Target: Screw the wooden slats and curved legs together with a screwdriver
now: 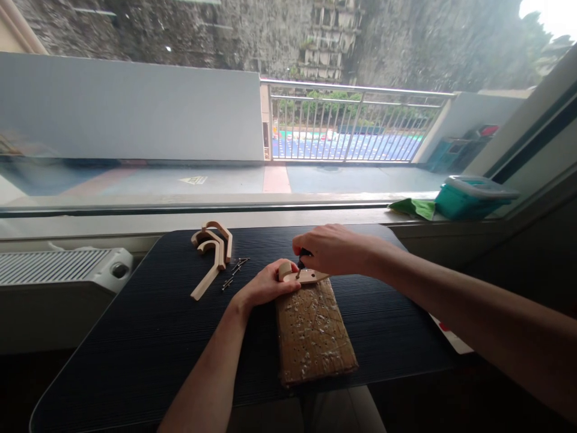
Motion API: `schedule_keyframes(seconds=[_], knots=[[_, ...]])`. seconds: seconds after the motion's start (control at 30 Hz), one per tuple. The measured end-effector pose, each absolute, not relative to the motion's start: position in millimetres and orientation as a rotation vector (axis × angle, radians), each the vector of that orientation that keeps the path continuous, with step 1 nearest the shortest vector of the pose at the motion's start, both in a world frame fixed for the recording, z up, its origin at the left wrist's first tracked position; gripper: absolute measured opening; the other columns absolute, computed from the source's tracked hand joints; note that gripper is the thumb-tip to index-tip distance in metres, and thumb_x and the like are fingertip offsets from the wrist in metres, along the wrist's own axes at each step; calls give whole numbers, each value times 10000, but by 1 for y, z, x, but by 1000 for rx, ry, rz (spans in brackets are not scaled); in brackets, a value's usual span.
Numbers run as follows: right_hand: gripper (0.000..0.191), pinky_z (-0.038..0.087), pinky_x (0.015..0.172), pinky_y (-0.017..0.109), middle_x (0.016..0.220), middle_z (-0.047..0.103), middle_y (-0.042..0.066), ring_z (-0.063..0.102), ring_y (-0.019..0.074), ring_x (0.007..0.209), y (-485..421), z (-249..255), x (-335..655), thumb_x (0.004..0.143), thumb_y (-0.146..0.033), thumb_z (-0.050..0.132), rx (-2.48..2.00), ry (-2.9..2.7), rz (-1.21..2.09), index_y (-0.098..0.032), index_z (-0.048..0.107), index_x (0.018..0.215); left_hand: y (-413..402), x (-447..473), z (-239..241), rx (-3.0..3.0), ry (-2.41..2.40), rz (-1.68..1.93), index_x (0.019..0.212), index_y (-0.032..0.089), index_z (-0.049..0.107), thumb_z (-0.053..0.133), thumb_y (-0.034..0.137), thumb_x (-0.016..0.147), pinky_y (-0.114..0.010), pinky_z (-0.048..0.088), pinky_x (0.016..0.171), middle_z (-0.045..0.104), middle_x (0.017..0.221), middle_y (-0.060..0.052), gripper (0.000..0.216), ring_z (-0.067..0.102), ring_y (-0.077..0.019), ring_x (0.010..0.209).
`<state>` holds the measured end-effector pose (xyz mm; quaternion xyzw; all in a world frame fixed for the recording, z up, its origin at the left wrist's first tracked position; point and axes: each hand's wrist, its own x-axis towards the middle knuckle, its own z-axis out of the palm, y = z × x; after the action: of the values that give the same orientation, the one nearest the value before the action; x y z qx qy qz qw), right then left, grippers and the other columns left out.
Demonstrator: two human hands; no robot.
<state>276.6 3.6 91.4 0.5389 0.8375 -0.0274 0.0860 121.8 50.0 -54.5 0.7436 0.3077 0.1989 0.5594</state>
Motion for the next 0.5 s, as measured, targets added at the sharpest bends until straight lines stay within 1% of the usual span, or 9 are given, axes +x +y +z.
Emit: schedule_keyframes(seconds=[0.1, 0.2, 0.33, 0.5], knots=[[243, 274, 499, 265, 743, 674, 79, 567, 153, 624, 6, 86, 277, 823, -233, 439, 1566, 2508, -63, -164, 665, 878, 50, 122, -53, 1752, 743, 449, 965, 172, 562, 637, 331, 696, -240, 401, 679, 552, 813, 21, 322, 494, -129, 718], [266, 285, 496, 269, 723, 673, 111, 582, 169, 627, 9, 79, 275, 851, -270, 433, 1632, 2452, 2, -131, 660, 863, 50, 122, -53, 1745, 755, 439, 973, 172, 560, 632, 340, 699, -249, 412, 690, 561, 821, 14, 329, 505, -136, 724], [354, 307, 508, 278, 722, 674, 132, 608, 199, 677, 11, 75, 272, 892, -326, 381, 1722, 2381, 79, -123, 666, 835, 50, 122, -56, 1760, 769, 461, 937, 183, 556, 644, 346, 686, -241, 409, 669, 546, 793, 24, 312, 498, -133, 710], [425, 323, 528, 286, 785, 682, 136, 612, 213, 728, 10, 85, 267, 896, -376, 340, 1778, 2317, -7, -134, 679, 815, 50, 122, -57, 1760, 740, 464, 908, 180, 549, 641, 348, 692, -240, 404, 669, 543, 797, 21, 289, 495, -133, 715]])
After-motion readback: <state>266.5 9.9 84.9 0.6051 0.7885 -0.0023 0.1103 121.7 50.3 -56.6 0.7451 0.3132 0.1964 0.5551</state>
